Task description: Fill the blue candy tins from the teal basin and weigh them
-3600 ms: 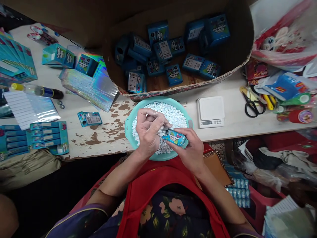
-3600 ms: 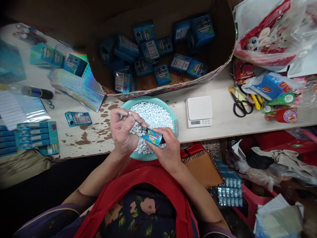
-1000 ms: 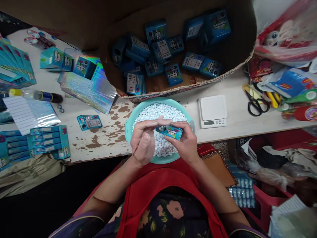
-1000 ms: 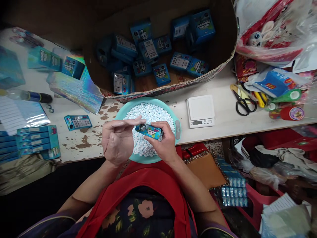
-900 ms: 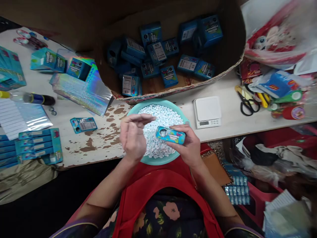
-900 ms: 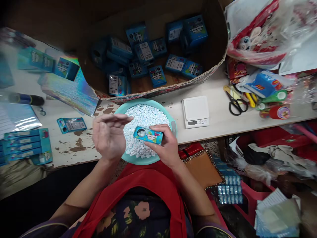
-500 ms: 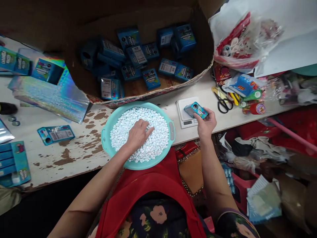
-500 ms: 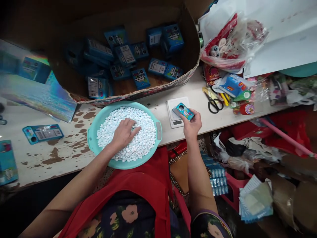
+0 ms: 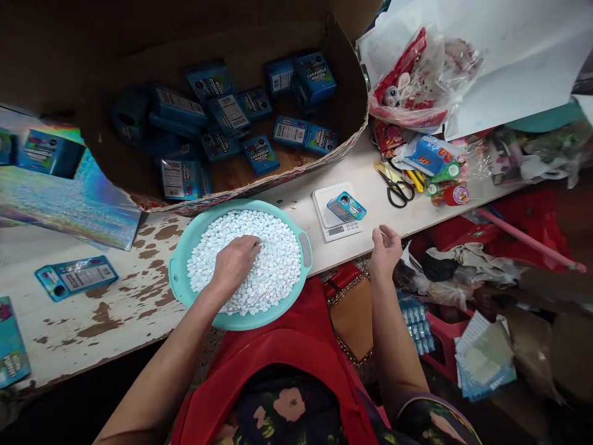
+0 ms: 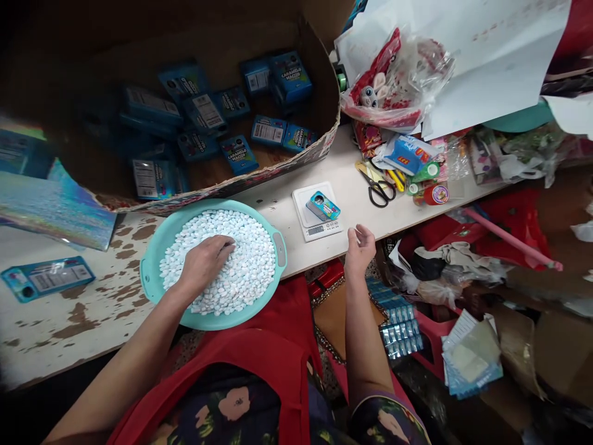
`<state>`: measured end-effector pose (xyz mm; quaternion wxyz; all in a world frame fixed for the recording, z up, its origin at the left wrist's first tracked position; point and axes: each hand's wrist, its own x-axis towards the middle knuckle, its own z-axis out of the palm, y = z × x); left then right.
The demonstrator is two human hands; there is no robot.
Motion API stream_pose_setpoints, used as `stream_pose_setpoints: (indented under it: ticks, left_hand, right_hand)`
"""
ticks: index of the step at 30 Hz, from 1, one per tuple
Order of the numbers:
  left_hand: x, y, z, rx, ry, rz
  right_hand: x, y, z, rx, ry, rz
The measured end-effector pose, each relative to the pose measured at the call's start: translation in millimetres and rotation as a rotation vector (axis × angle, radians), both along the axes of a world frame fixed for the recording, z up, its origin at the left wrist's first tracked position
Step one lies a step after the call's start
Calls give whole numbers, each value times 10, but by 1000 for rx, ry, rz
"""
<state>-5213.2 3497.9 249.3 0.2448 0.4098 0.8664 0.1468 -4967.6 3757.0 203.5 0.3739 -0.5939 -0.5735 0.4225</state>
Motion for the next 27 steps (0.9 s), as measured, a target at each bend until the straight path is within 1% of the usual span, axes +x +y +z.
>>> stream_pose_setpoints:
  ticks: [4, 7, 9, 10, 13, 15, 17, 19, 21, 22, 23, 24, 26, 27]
  left_hand:
    - [-8, 16, 23, 30, 18, 21]
    - [-26, 17, 55, 123, -29, 107]
    - [-47, 13, 61, 200, -136, 210]
    - [-59, 10, 56, 234, -223, 280]
    - [-100, -4, 14, 338, -565, 537]
    - [-130, -20, -23, 410, -747, 688]
    - [-158, -44, -51, 449, -827, 775]
    - [-179, -74, -62, 451, -842, 814]
    - [-191, -106, -54, 439, -800, 801]
    - [-193, -119, -42, 418, -750, 757]
    - [-191, -128, -26, 384, -676, 682]
    - [-185, -133, -7, 340, -580, 579]
    - [-164, -125, 32, 251, -367, 361]
    - [-149, -114, 48, 218, -279, 278]
  right_hand:
    - [172, -86, -149, -41, -9, -24]
    - [218, -150, -197, -72, -3, -33]
    - [223, -175, -205, -86, 3, -31]
    - [220, -181, -206, -92, 7, -25]
    - [190, -173, -204, -104, 18, 5]
    - [158, -153, -208, -107, 23, 30]
    - [123, -132, -214, -108, 30, 53]
    - [84, -119, -213, -109, 38, 72]
    - [37, -114, -190, -109, 46, 88]
    - [8, -111, -168, -109, 49, 98]
    - [-27, -105, -141, -109, 53, 109]
    - [-69, -94, -111, -109, 57, 129]
    - [-174, -50, -61, -95, 63, 194]
    - [-237, -17, -50, -81, 64, 235]
